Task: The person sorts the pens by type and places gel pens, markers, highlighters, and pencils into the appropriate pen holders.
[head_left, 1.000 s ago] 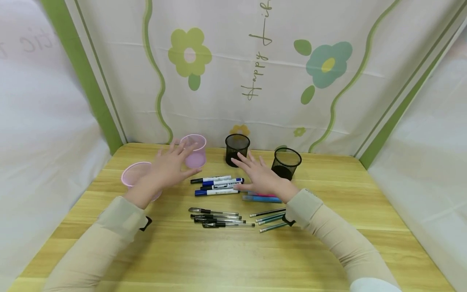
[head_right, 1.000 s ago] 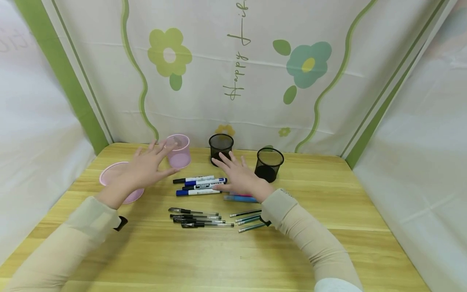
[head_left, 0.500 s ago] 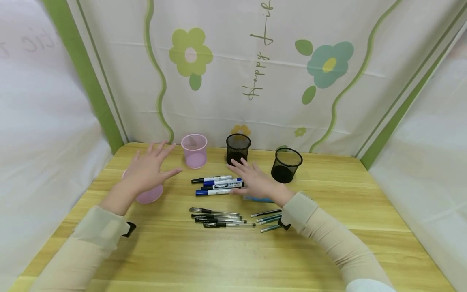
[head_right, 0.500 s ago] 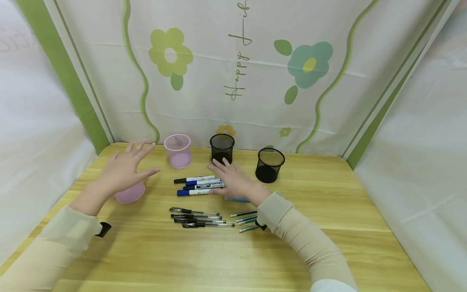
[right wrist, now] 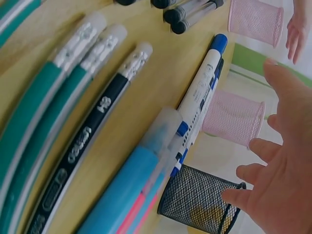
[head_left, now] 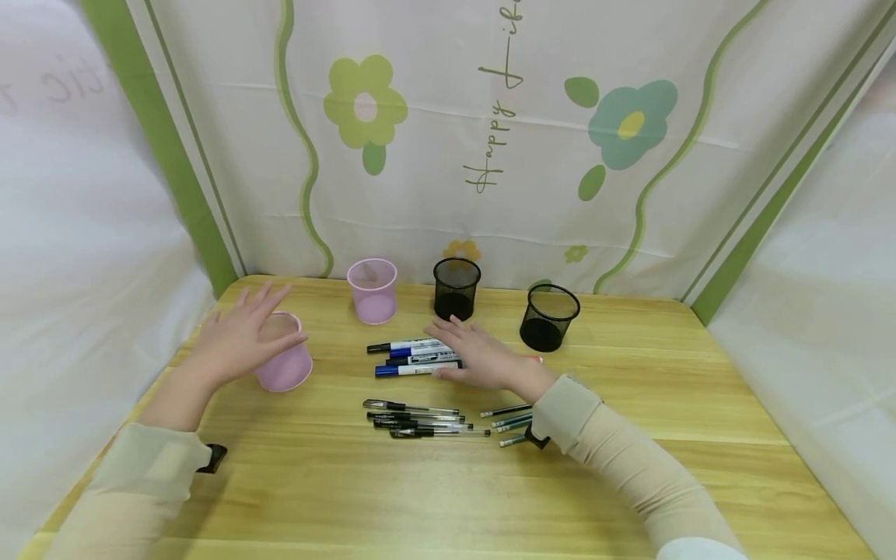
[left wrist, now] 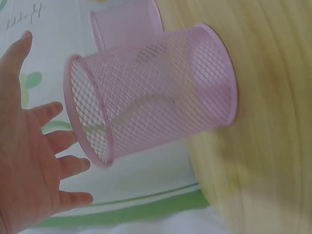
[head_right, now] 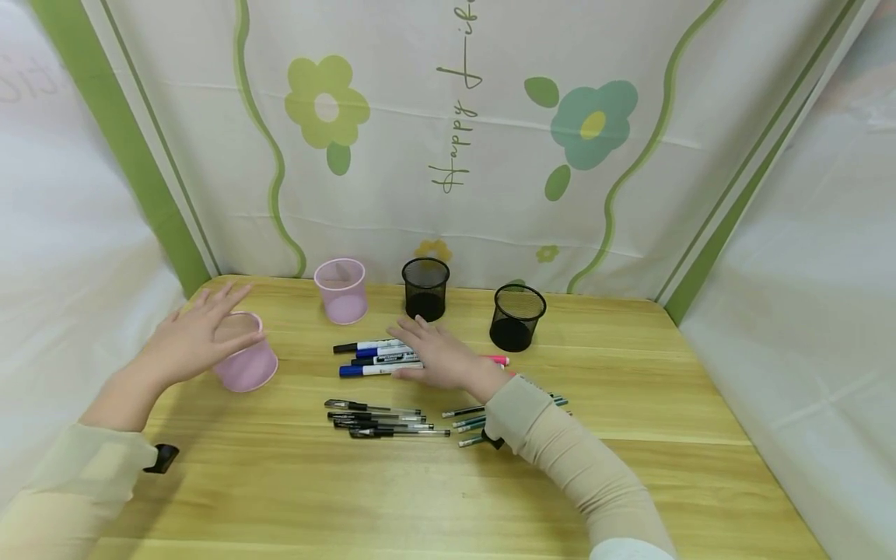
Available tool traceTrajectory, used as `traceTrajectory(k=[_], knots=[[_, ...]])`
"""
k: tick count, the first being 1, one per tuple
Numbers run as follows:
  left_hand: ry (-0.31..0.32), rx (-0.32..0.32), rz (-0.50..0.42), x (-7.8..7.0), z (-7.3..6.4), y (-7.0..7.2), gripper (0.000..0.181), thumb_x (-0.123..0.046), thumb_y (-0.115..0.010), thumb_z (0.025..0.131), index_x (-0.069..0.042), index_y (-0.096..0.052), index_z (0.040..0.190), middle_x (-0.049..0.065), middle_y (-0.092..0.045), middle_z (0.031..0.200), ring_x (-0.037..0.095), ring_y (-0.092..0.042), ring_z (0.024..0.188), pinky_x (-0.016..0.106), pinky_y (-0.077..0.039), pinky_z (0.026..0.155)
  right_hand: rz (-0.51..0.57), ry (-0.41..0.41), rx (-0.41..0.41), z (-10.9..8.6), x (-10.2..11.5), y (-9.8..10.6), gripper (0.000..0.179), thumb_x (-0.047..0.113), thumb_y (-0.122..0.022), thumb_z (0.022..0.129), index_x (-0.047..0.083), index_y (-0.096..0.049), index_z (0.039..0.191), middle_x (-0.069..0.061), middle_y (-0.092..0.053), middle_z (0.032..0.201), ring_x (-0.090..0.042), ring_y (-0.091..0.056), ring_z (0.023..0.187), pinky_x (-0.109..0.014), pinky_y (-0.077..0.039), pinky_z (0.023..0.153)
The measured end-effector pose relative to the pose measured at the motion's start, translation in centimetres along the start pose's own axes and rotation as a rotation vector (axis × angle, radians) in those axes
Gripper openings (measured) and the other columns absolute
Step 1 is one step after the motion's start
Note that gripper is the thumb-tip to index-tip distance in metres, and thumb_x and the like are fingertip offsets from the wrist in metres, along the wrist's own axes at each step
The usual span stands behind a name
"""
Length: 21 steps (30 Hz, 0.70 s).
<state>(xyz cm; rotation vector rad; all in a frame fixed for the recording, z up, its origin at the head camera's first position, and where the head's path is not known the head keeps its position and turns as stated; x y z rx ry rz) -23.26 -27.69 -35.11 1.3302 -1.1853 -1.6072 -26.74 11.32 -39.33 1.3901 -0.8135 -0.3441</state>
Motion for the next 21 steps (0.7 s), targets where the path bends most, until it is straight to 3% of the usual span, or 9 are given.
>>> traceTrajectory(k=[9,21], knots=[[0.006,0.035,-0.016,1.7,-1.3,0.0,0.104,-0.071,-0.054,0.095,-0.011,-0.007,0.166,0.023,-0.006,0.169,0.058,-0.004,0.148,0.083,-0.005,0.105,0.005,0.018,-0.009,0.4,0.6,-0.4,0.071,0.042,-0.061,0.103,0.015,-0.032,0.162,-0.010,-0.024,0.168,-0.035,-0.020,0.154,-0.053,-0.021,0.122],[-0.011,0.055,-0.071,3.1,-2.1,-0.2,0.115,-0.067,-0.065,0.091,-0.005,-0.003,0.165,0.022,-0.006,0.169,0.054,-0.001,0.150,0.082,-0.004,0.106,0.037,0.047,-0.020,0.8,1.3,-0.8,0.058,0.031,-0.063,0.104,0.014,-0.044,0.157,-0.010,-0.043,0.159,-0.028,-0.041,0.145,-0.045,-0.034,0.118]])
Point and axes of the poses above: each hand's wrist, its own z-axis towards the middle knuckle, its own y-axis out of the back of the hand, x = y × z, the point moved 1 cm from there along z, towards the middle knuckle
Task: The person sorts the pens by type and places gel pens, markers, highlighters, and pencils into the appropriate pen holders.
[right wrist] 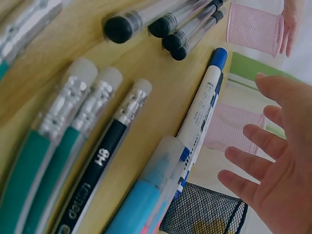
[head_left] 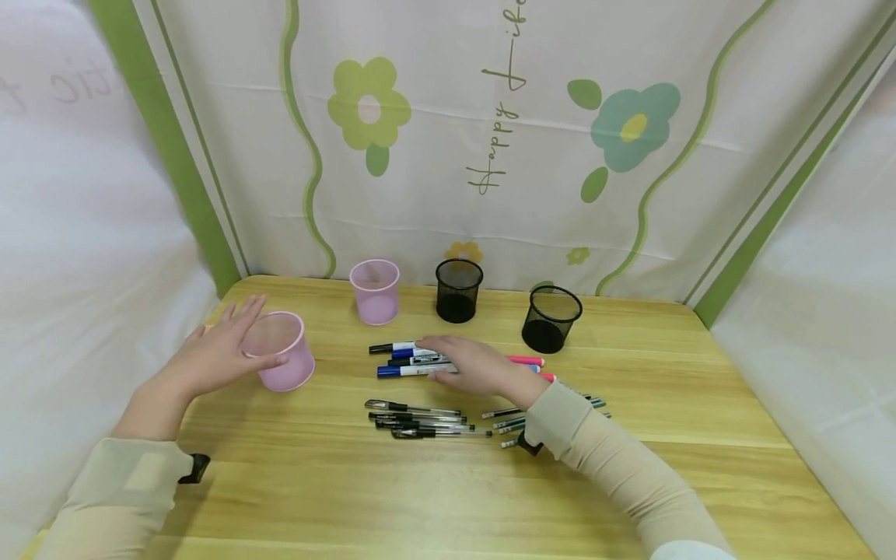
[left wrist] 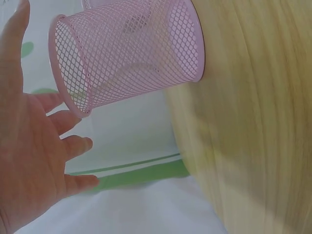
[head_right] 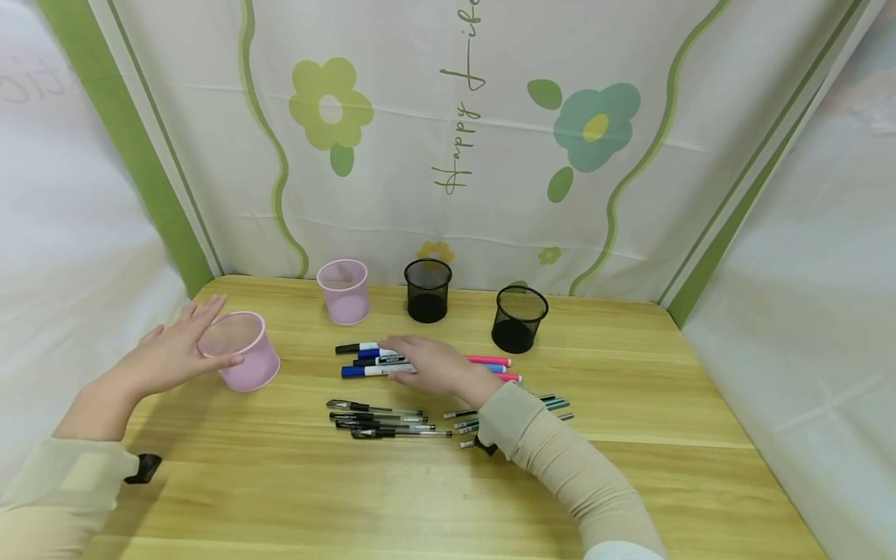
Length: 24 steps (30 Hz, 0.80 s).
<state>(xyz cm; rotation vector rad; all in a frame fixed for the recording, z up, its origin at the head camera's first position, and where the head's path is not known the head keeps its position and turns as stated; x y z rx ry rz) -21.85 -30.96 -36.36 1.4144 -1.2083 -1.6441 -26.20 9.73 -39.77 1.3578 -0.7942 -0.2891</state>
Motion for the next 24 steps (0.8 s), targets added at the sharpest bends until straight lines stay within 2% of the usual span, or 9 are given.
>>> traceTrajectory(k=[8,16,20,24], knots=[[0.007,0.000,-0.016,0.7,-0.1,-0.4,0.120,-0.063,-0.070,0.089,0.002,0.000,0.163,0.030,-0.004,0.166,0.057,0.002,0.149,0.083,-0.002,0.105,-0.001,0.036,0.000,0.1,0.4,-0.4,0.052,0.027,-0.063,0.104,0.012,-0.050,0.152,-0.008,-0.051,0.153,-0.026,-0.045,0.143,-0.043,-0.035,0.117],[0.030,0.013,-0.033,1.0,0.2,-0.9,0.123,-0.066,-0.069,0.088,0.004,0.000,0.162,0.031,-0.002,0.166,0.058,0.002,0.148,0.084,-0.001,0.104,0.001,0.025,0.021,-0.1,0.8,-0.8,0.048,0.026,-0.063,0.104,0.016,-0.054,0.150,-0.009,-0.053,0.151,-0.026,-0.047,0.141,-0.044,-0.040,0.114],[0.040,0.010,-0.045,1.3,0.3,-0.9,0.124,-0.066,-0.070,0.088,0.005,-0.001,0.162,0.034,-0.004,0.165,0.059,0.002,0.148,0.084,-0.001,0.103,0.011,0.019,0.044,-0.3,1.3,-1.0,0.047,0.026,-0.062,0.105,0.018,-0.054,0.150,-0.005,-0.054,0.149,-0.022,-0.050,0.138,-0.042,-0.044,0.110],[0.053,0.023,-0.053,1.8,0.3,-1.0,0.122,-0.066,-0.068,0.089,0.006,0.000,0.161,0.035,-0.003,0.164,0.059,0.005,0.148,0.084,-0.001,0.103,0.028,0.030,0.076,-0.3,1.7,-1.4,0.047,0.026,-0.061,0.106,0.019,-0.053,0.151,-0.003,-0.055,0.149,-0.020,-0.051,0.137,-0.039,-0.043,0.111]])
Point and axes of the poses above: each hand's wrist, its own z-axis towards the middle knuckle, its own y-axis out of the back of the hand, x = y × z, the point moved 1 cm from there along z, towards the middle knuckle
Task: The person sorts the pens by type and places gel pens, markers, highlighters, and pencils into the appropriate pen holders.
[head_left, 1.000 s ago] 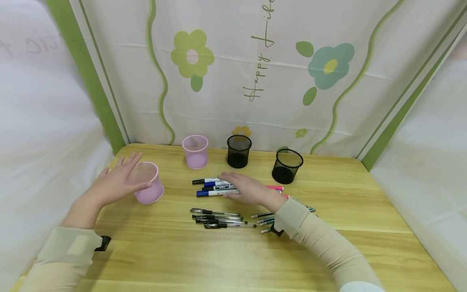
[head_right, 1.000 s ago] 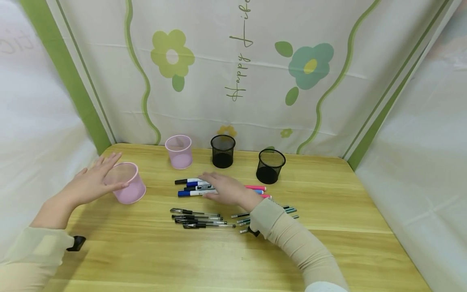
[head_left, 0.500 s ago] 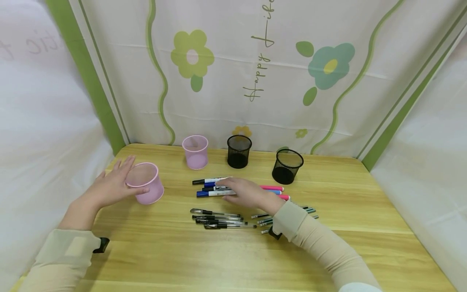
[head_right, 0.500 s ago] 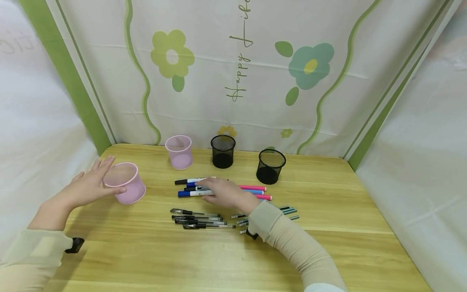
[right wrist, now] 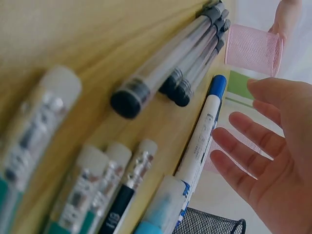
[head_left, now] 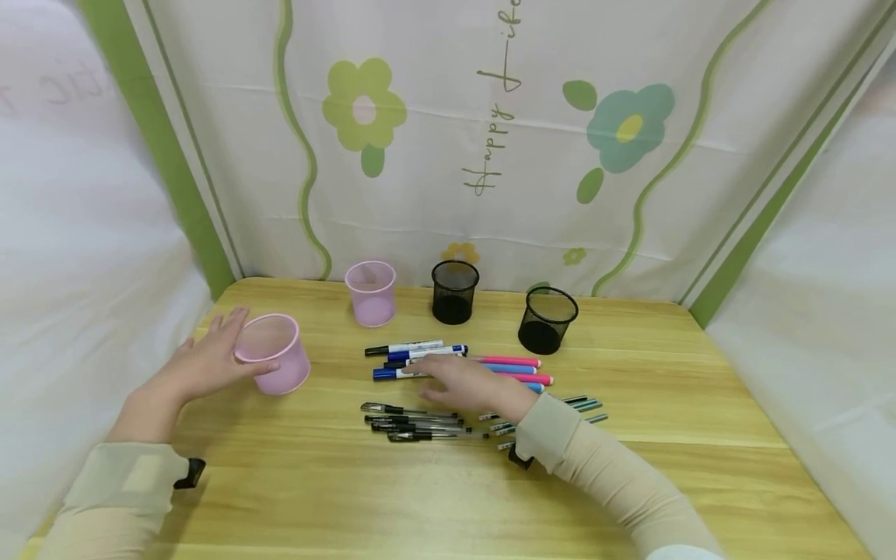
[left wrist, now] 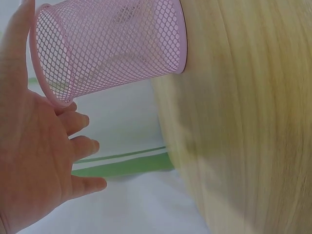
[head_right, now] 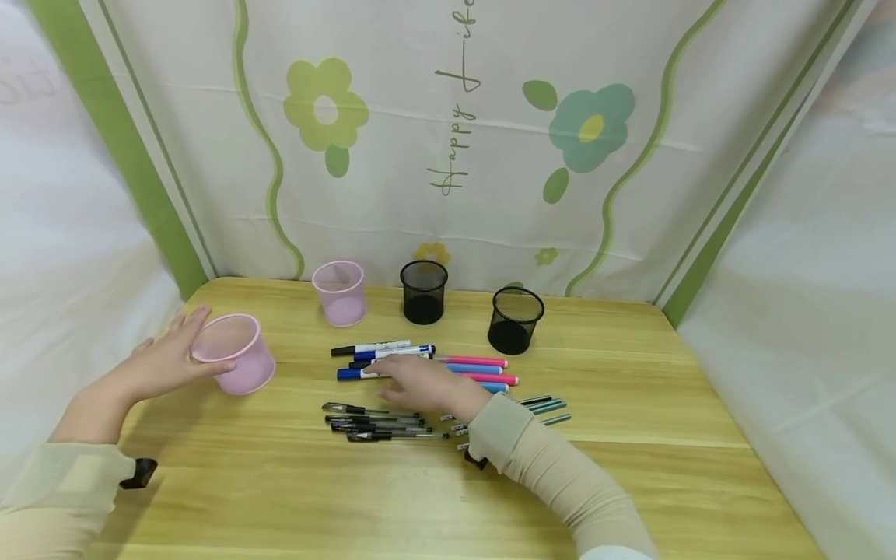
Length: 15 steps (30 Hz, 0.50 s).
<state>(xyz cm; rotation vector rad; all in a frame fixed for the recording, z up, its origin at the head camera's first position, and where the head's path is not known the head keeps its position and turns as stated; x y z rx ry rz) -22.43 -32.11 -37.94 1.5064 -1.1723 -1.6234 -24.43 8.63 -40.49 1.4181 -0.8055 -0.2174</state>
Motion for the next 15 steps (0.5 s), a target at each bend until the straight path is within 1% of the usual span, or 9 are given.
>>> traceTrajectory(k=[4,6,8,11,13,15], knots=[[0.011,0.010,-0.002,0.5,0.0,-0.1,0.121,-0.066,-0.066,0.090,0.005,0.002,0.161,0.035,0.001,0.164,0.058,0.007,0.148,0.084,-0.002,0.103,-0.002,0.022,0.018,0.2,0.3,-0.6,0.047,0.026,-0.061,0.105,0.019,-0.053,0.151,-0.003,-0.056,0.147,-0.018,-0.054,0.133,-0.036,-0.044,0.110],[0.012,0.013,-0.006,0.7,0.0,-0.1,0.120,-0.066,-0.065,0.091,0.004,0.003,0.162,0.034,0.003,0.164,0.057,0.008,0.148,0.085,-0.001,0.102,-0.005,0.031,0.023,0.4,0.3,-0.8,0.048,0.027,-0.062,0.105,0.018,-0.053,0.151,-0.002,-0.060,0.142,-0.014,-0.060,0.123,-0.034,-0.047,0.107],[0.013,0.016,-0.009,0.7,0.0,-0.1,0.120,-0.066,-0.064,0.092,0.004,0.004,0.162,0.033,0.004,0.165,0.057,0.009,0.148,0.085,-0.001,0.102,0.000,0.038,0.029,0.5,0.4,-1.0,0.048,0.026,-0.062,0.105,0.018,-0.053,0.151,-0.001,-0.062,0.137,-0.009,-0.063,0.109,-0.030,-0.050,0.100],[0.012,0.023,-0.017,0.7,0.0,0.0,0.119,-0.065,-0.063,0.093,0.004,0.004,0.162,0.033,0.006,0.165,0.056,0.009,0.148,0.085,-0.001,0.102,0.013,0.049,0.041,0.6,0.6,-1.3,0.048,0.023,-0.063,0.104,0.017,-0.054,0.150,0.000,-0.065,0.125,-0.003,-0.060,0.091,-0.023,-0.052,0.087],[0.010,0.025,-0.019,0.7,0.0,0.0,0.118,-0.065,-0.063,0.093,0.004,0.003,0.161,0.033,0.006,0.165,0.057,0.009,0.148,0.085,0.000,0.102,0.024,0.052,0.048,0.7,0.8,-1.4,0.047,0.022,-0.064,0.103,0.016,-0.055,0.149,0.000,-0.065,0.123,-0.002,-0.058,0.088,-0.020,-0.052,0.081],[0.006,0.024,-0.021,0.7,0.1,0.0,0.117,-0.064,-0.063,0.093,0.005,0.002,0.161,0.033,0.006,0.164,0.057,0.009,0.148,0.085,0.000,0.102,0.036,0.053,0.053,0.7,1.0,-1.5,0.046,0.020,-0.065,0.103,0.015,-0.056,0.148,0.000,-0.066,0.120,-0.003,-0.058,0.088,-0.018,-0.051,0.080]])
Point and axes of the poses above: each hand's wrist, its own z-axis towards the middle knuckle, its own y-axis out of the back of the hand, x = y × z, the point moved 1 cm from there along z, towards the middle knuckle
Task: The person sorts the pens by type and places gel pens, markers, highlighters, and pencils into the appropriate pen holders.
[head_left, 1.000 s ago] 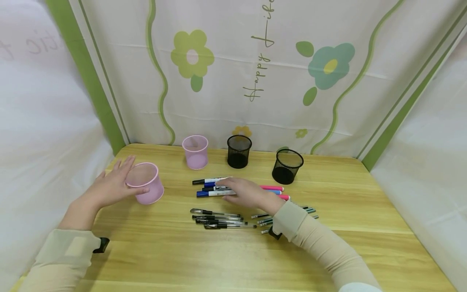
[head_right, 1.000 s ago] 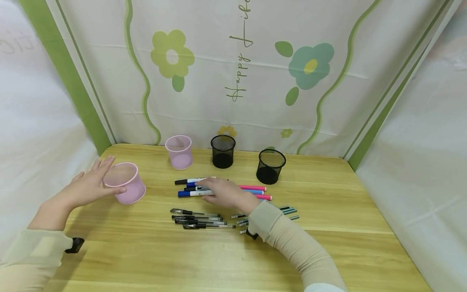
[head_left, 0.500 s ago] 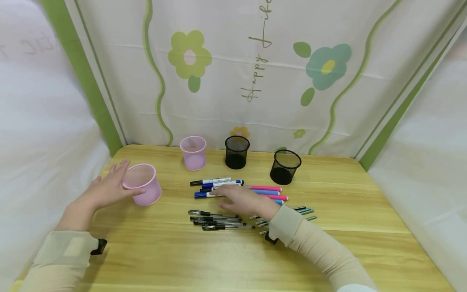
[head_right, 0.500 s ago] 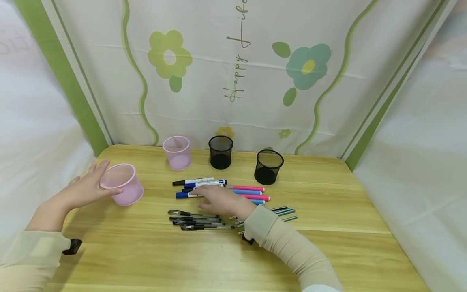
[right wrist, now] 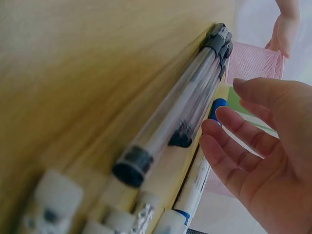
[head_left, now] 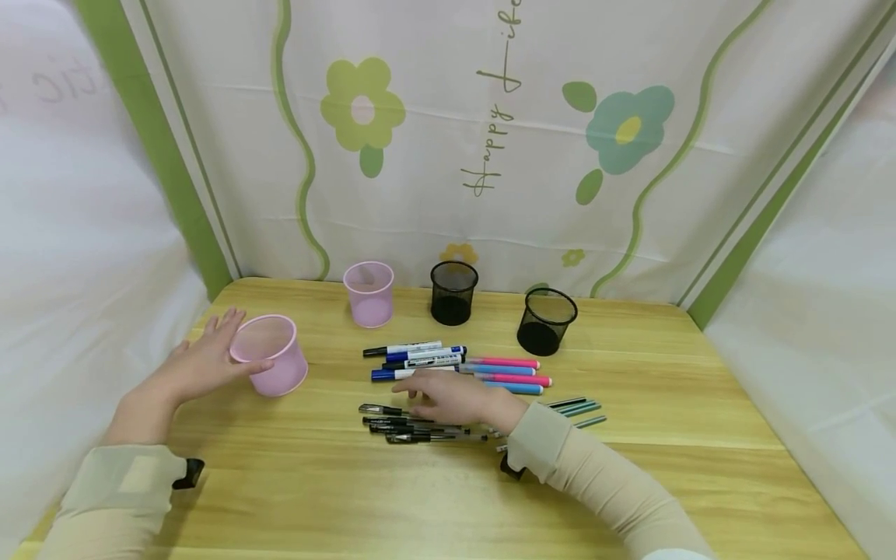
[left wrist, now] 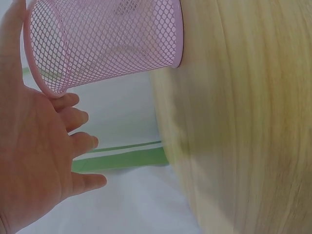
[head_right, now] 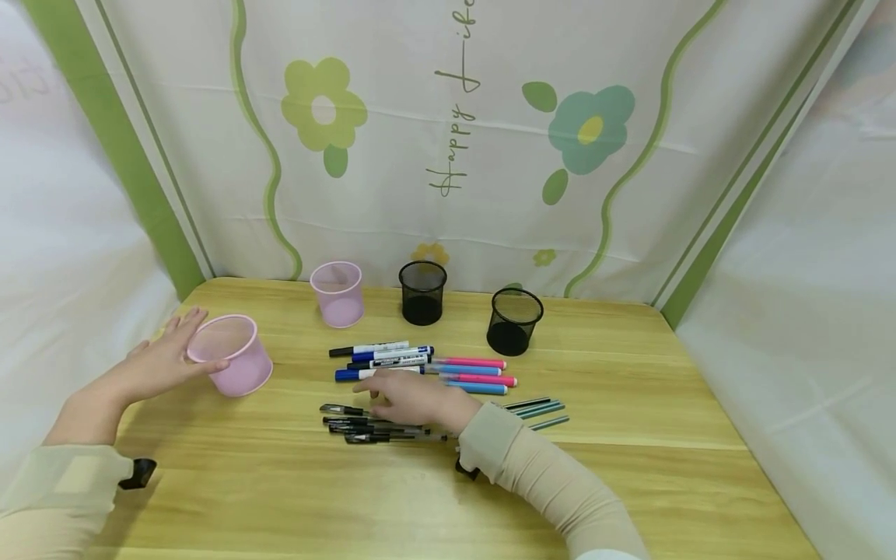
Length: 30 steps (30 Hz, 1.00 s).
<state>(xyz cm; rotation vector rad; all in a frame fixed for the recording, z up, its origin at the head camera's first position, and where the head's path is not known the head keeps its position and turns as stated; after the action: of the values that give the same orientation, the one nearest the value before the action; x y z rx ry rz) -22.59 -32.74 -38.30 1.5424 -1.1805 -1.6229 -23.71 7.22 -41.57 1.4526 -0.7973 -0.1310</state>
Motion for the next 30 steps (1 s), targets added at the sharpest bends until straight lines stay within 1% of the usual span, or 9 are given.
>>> traceTrajectory(k=[5,8,12,16,22,27,30], knots=[[-0.008,-0.005,-0.005,0.2,0.0,-0.2,0.115,-0.063,-0.064,0.094,0.003,0.001,0.162,0.032,0.008,0.164,0.057,0.010,0.148,0.085,0.000,0.102,0.011,0.008,0.014,0.2,0.3,-0.3,0.043,0.017,-0.065,0.103,0.014,-0.058,0.145,0.000,-0.067,0.119,-0.001,-0.060,0.091,-0.016,-0.050,0.083],[-0.020,-0.012,-0.009,0.2,0.0,-0.3,0.114,-0.062,-0.064,0.094,0.002,-0.001,0.163,0.030,0.009,0.165,0.056,0.011,0.148,0.084,0.002,0.104,0.010,0.021,0.019,0.4,0.4,-0.5,0.041,0.015,-0.065,0.103,0.013,-0.060,0.143,-0.001,-0.067,0.119,-0.001,-0.060,0.091,-0.014,-0.050,0.082],[-0.035,-0.021,-0.004,0.2,0.1,-0.4,0.112,-0.062,-0.065,0.094,0.000,-0.003,0.164,0.027,0.010,0.167,0.054,0.013,0.149,0.083,0.005,0.105,-0.013,0.039,0.015,0.7,0.4,-0.6,0.039,0.012,-0.066,0.102,0.012,-0.062,0.141,0.000,-0.067,0.118,-0.001,-0.059,0.088,-0.014,-0.049,0.079],[-0.033,-0.026,-0.007,0.0,0.1,-0.4,0.111,-0.061,-0.064,0.094,0.000,-0.002,0.164,0.025,0.013,0.167,0.052,0.015,0.149,0.082,0.008,0.105,-0.044,0.052,0.005,0.9,0.4,-0.7,0.037,0.009,-0.067,0.100,0.011,-0.065,0.137,0.001,-0.067,0.111,-0.002,-0.058,0.086,-0.014,-0.049,0.077],[-0.029,-0.034,-0.016,-0.2,0.0,-0.3,0.108,-0.061,-0.062,0.096,0.000,-0.003,0.163,0.025,0.013,0.167,0.049,0.016,0.150,0.081,0.008,0.106,-0.048,0.041,0.009,0.9,0.4,-0.7,0.034,0.009,-0.068,0.100,0.009,-0.068,0.134,0.002,-0.066,0.105,-0.002,-0.056,0.084,-0.014,-0.048,0.076],[-0.030,-0.032,-0.008,0.0,0.0,-0.3,0.108,-0.060,-0.061,0.097,0.001,-0.002,0.163,0.025,0.015,0.166,0.050,0.018,0.149,0.082,0.007,0.105,-0.049,0.037,0.024,1.1,0.4,-0.7,0.031,0.008,-0.070,0.098,0.011,-0.072,0.130,0.004,-0.064,0.101,-0.001,-0.056,0.084,-0.014,-0.048,0.077],[-0.027,-0.027,0.001,0.1,0.1,-0.5,0.109,-0.061,-0.061,0.096,0.001,-0.001,0.163,0.026,0.014,0.166,0.050,0.018,0.149,0.083,0.006,0.104,-0.052,0.026,0.041,1.2,0.4,-0.6,0.031,0.009,-0.071,0.098,0.011,-0.073,0.128,0.007,-0.062,0.096,-0.002,-0.053,0.081,-0.014,-0.047,0.074]])
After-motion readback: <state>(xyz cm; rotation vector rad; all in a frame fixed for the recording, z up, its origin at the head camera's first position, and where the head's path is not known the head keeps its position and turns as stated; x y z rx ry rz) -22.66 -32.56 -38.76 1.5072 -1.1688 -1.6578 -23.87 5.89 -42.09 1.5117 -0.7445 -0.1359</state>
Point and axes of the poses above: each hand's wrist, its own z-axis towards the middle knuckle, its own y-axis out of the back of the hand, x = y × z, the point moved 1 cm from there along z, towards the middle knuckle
